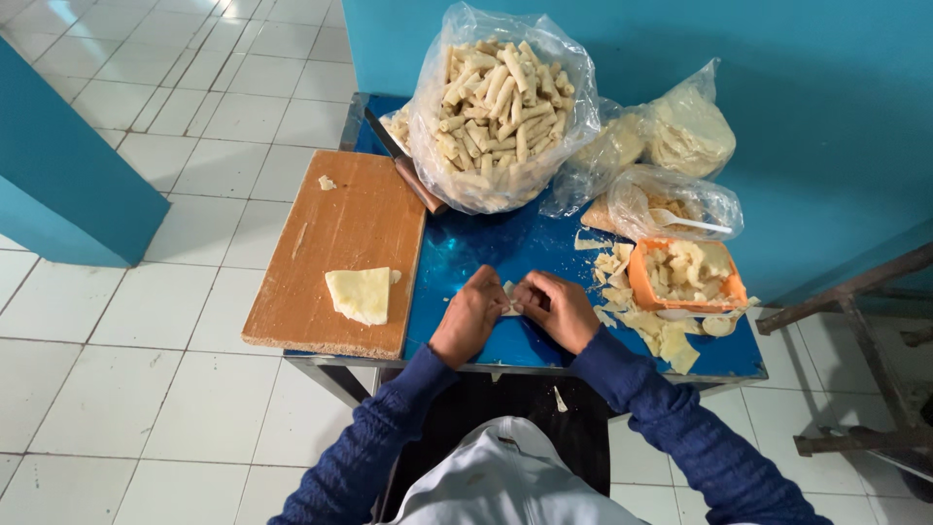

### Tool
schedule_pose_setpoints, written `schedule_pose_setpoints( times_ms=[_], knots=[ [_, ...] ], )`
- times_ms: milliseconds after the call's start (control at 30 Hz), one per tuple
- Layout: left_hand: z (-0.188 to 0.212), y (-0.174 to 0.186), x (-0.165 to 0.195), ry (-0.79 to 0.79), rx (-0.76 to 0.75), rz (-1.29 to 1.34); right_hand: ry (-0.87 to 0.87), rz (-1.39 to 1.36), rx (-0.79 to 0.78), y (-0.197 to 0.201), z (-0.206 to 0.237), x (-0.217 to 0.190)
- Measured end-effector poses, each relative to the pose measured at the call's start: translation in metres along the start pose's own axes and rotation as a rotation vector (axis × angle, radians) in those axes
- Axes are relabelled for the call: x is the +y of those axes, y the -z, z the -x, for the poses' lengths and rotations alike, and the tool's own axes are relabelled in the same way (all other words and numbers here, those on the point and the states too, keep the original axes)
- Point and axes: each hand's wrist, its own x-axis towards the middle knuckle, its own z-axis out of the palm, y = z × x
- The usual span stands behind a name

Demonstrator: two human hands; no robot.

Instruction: The person sits at a table folding thin flat dough sheets over filling. They spoon filling from an orange container onto a dough sheet, fold the sheet over by hand, and place the folded piece in a growing row on the table, repeating the cycle.

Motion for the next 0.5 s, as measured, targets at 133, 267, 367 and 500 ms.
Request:
schedule_pose_setpoints(
  times_ms=[133,267,367,500],
  knots=[
    [-0.003,-0.004,-0.002,0.061,0.024,-0.044,0.261,0.109,0.121,-0.001,0.005,-0.002],
    [-0.003,0.000,0.003,0.145,0.012,-0.061,0.317,0.147,0.122,-0.002,0.010,-0.002],
    [0.001,0.007,0.010,0.058,0.016,-0.074,0.307,0.157,0.112,-0.004,0.011,0.000],
    [0.007,0.009,0.016,0.087,-0.035,-0.048,0.223,0.131,0.085,-0.005,0.004,0.004]
  ],
)
